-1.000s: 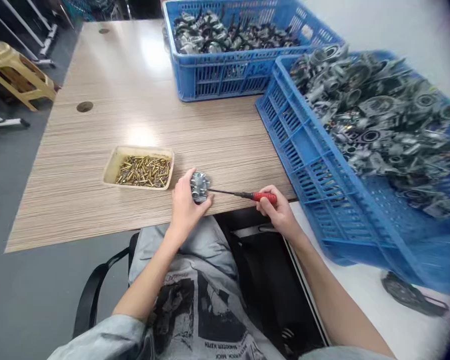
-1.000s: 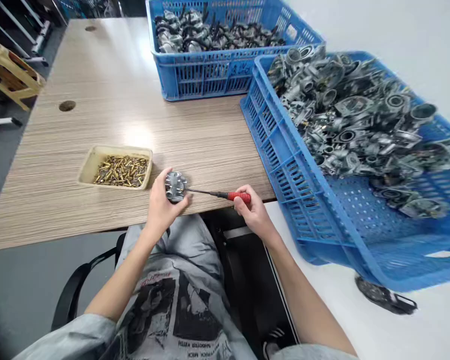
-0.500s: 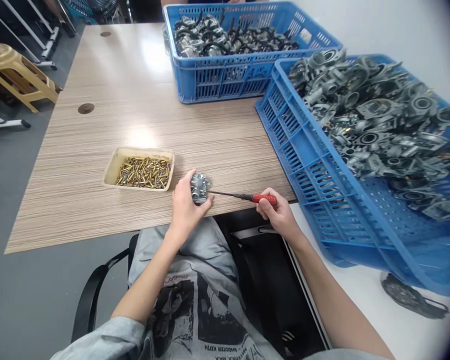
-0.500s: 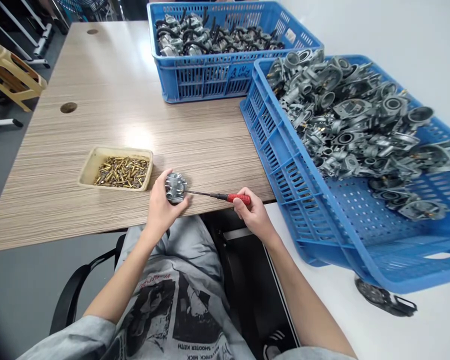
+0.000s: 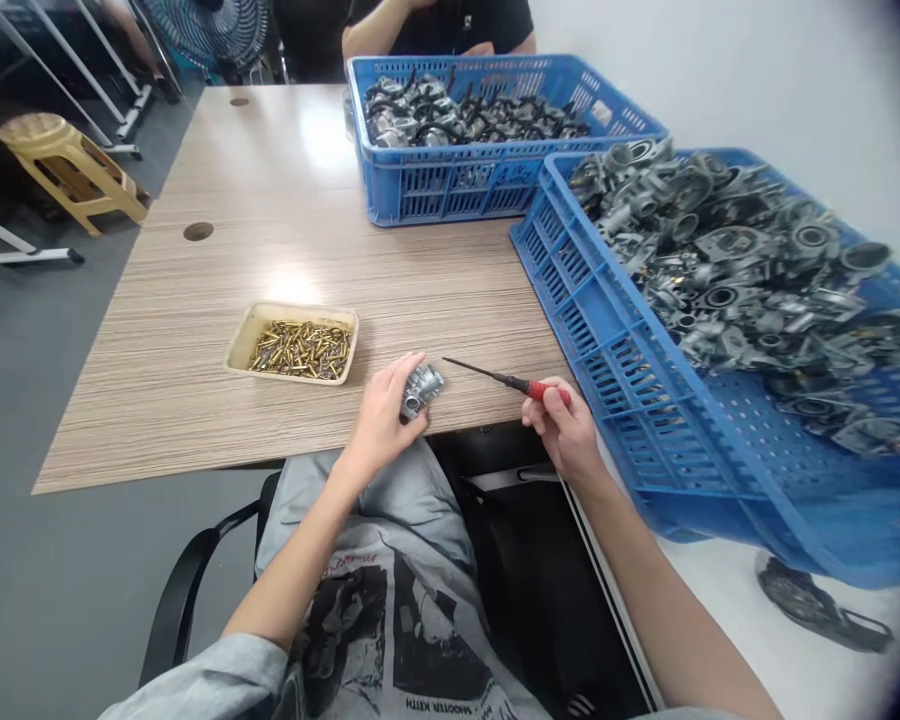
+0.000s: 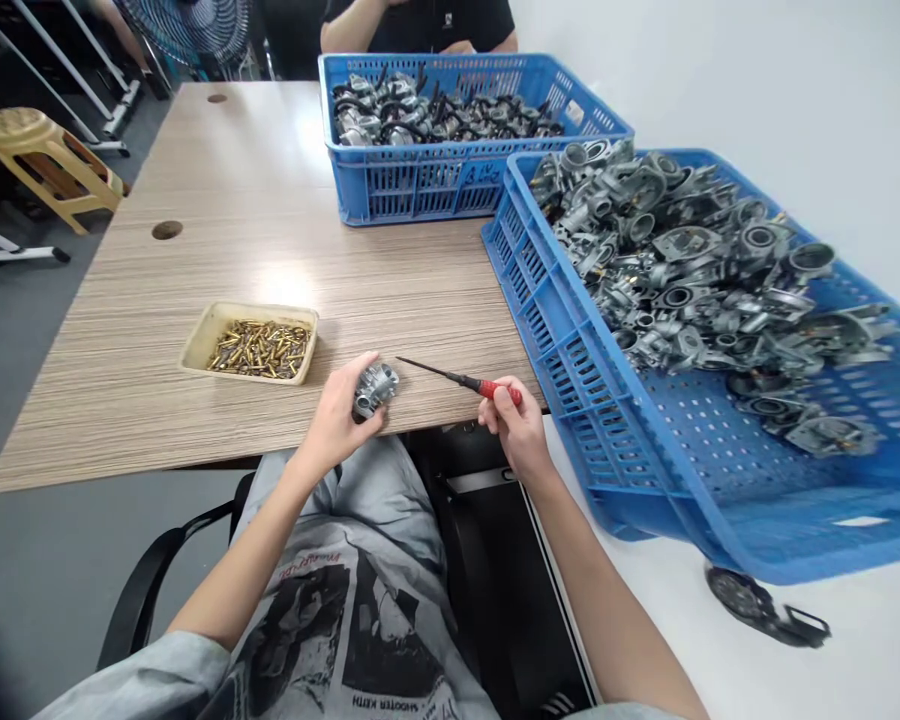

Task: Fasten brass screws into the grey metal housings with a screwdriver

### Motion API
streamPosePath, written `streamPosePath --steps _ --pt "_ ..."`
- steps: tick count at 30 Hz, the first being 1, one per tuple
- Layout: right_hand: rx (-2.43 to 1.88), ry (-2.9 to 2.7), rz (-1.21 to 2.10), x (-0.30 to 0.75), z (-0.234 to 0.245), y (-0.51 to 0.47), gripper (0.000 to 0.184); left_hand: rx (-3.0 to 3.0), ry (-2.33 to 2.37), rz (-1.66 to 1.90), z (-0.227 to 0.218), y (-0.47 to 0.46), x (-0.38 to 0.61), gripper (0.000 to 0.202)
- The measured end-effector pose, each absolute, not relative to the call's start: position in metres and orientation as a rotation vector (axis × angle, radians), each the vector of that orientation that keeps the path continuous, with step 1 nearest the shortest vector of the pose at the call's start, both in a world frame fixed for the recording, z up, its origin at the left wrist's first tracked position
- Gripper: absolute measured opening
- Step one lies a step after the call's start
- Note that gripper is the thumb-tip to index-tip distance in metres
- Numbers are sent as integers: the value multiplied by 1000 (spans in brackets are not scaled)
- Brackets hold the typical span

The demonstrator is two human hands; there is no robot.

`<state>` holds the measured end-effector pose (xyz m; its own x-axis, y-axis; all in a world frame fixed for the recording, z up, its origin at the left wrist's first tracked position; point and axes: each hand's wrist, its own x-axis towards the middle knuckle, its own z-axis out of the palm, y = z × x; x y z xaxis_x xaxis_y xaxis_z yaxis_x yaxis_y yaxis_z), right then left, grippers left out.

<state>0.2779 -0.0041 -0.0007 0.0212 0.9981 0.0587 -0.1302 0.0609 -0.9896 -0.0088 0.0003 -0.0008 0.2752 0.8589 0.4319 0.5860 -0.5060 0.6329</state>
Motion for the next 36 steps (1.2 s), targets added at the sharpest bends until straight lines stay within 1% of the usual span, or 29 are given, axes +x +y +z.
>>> streamPosePath --steps 7,11,13,17,21,24,31,33,36 --pt "-1081 -1223 1220 281 -6 -6 28 2212 1332 1032 -2 -1 -9 82" --pt "-1102 -1264 1212 284 -10 -7 24 2134 1315 1137 -8 -1 -8 83" --pt "-1110 -1277 1201 285 -11 -7 23 2038 1360 1226 -11 -1 -7 79" --pt "-1124 -1300 1188 285 -11 -7 23 1936 1466 1304 -12 -2 -6 62" --pt "-1172 -1368 1183 283 -6 -9 25 1906 1558 1304 -10 -2 -4 56" --pt "-1249 -1521 1144 279 3 -12 29 1885 1640 1286 -9 -3 -4 52" --pt "-1391 -1935 895 270 19 -16 27 2105 1610 1173 -10 -4 -5 66" --pt "-1404 -1956 923 266 24 -18 27 2165 1588 1134 -9 -4 -4 67" --pt "-1412 -1972 1069 257 29 -21 28 2189 1603 1078 -8 -5 -2 68"
